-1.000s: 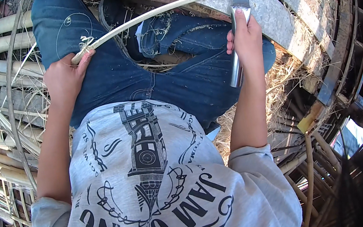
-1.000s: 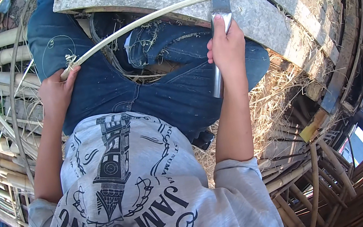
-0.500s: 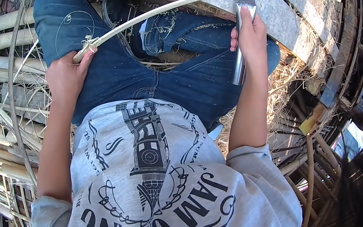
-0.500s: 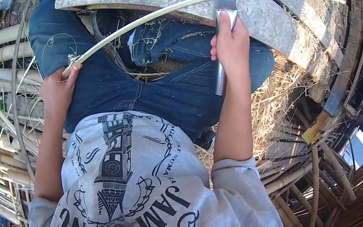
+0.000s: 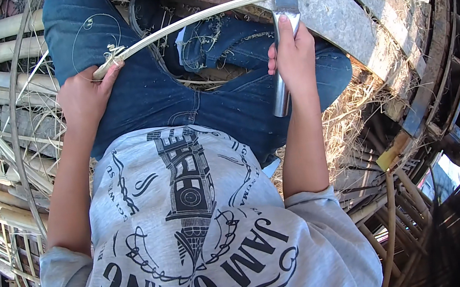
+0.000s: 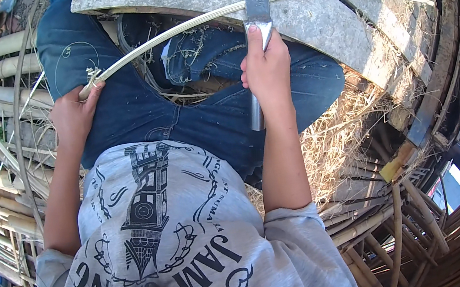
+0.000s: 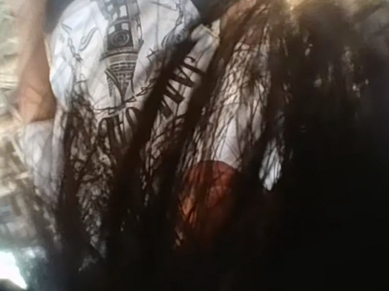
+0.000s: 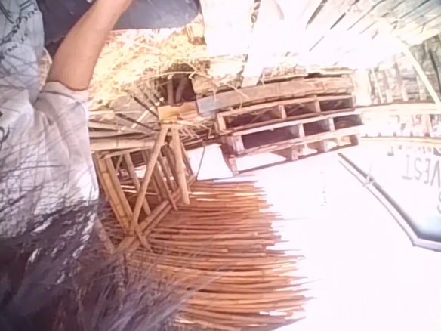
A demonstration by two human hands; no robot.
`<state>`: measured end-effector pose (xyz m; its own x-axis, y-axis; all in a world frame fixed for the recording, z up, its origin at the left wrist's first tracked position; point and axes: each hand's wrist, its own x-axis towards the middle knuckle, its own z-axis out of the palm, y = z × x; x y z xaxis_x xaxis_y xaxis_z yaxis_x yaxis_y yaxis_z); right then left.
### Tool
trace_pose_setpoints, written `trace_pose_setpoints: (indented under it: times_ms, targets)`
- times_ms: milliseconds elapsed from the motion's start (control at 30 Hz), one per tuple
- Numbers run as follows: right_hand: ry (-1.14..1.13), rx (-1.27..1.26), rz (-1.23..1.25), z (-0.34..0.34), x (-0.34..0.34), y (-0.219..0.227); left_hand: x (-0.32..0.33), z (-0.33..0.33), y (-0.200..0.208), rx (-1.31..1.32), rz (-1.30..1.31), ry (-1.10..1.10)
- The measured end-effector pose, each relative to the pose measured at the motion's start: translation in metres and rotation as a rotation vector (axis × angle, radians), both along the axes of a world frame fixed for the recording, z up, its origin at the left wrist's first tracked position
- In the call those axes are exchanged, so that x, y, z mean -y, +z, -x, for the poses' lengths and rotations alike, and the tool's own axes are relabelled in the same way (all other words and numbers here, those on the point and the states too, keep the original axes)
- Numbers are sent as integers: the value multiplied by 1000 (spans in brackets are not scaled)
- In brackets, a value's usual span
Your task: The person shaves and scrapes a bamboo strip using a knife.
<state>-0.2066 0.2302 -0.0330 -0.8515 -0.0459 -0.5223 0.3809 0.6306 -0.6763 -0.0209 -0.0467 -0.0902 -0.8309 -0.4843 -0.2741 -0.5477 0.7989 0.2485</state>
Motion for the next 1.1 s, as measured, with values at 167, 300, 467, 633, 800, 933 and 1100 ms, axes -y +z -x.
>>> trace_pose_setpoints:
  times_ms: [167, 300, 467, 633, 800, 933, 1100]
  targets:
    - [114, 41, -5, -15, 12, 4, 3, -4, -1, 2, -8, 22]
    - [33, 4, -33, 3, -5, 2, 0, -6, -2, -45, -20, 24]
    - [21, 33, 69, -34, 21, -7, -3, 2, 6, 49, -39, 38]
    - [94, 22, 2, -11, 7, 0, 1, -2, 3, 116, -70, 60]
    - [16, 10, 62, -26, 13, -7, -5, 3, 0, 4, -21, 24]
    - [94, 51, 77, -22, 9, -8, 2, -1, -2, -22, -16, 24]
    - [-52, 21, 103, -18, -1, -11, -5, 8, 8, 134, -61, 58]
